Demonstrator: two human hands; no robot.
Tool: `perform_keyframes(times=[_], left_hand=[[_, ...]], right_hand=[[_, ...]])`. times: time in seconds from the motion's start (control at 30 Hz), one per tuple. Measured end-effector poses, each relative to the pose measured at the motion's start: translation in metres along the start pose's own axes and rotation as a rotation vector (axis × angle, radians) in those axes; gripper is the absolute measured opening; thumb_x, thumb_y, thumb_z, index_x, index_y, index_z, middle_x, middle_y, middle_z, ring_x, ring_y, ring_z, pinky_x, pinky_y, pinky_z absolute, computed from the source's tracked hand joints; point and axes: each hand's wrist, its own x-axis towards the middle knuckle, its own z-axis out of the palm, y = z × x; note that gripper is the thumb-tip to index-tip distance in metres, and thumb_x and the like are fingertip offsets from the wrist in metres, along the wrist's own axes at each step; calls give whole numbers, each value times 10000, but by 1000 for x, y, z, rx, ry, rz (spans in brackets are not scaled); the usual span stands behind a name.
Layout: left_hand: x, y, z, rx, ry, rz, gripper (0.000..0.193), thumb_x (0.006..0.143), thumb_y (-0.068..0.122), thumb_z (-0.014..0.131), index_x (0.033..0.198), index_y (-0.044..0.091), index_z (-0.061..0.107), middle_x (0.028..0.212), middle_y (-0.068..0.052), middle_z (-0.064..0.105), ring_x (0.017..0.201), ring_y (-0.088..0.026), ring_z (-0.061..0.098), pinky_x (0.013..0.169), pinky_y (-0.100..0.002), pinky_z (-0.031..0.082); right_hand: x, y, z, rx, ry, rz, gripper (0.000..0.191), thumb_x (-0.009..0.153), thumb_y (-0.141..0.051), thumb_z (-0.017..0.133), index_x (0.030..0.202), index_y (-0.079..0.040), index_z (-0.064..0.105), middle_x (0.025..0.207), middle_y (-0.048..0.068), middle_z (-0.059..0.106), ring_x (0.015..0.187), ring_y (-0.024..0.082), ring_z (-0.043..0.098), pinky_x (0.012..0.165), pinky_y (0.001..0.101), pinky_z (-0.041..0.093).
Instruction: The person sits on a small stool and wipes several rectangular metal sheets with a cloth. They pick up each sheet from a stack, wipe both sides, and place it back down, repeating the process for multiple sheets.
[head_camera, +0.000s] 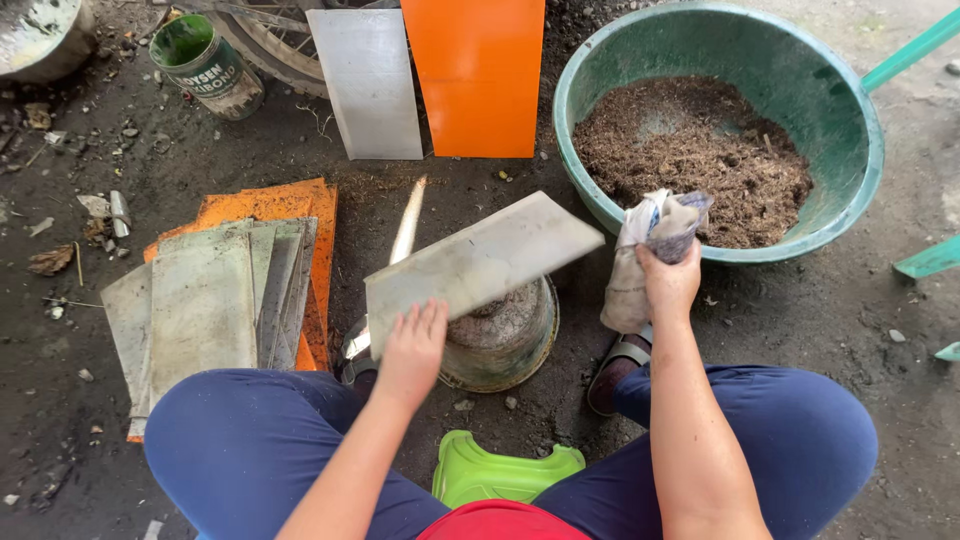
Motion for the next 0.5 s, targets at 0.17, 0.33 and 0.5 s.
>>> perform_keyframes(times=[0.17,0.33,0.5], left_hand=[[56,-57,-68,-360,15,-390,314,956,39,605,1247,82,713,1083,-141,768,962,-270,729,847,-386,568],[82,-121,-79,-1020,-166,-822,326,935,125,654,1251,70,711,1069,-102,795,914,-174,738,832,-337,555],[88,-144,-13,-1099,-409,-794,317,935,159,671,1233,83,746,1111,-91,794,964,-191,727,878,-364,553]], right_hand=[[4,-14,-4,-33,74,-84,620,791,-92,892,1311,-33,560,1249,91,683,1132,204,645,1001,339,502],[-1,-20,-8,28,70,-91,645,798,-87,878,1350,-36,547,1272,80,676,1156,196,644,1011,332,502],[-5,-21,-8,68,52,-104,664,791,-71,874,1363,-33,541,1283,75,668,1165,190,636,1017,327,496]])
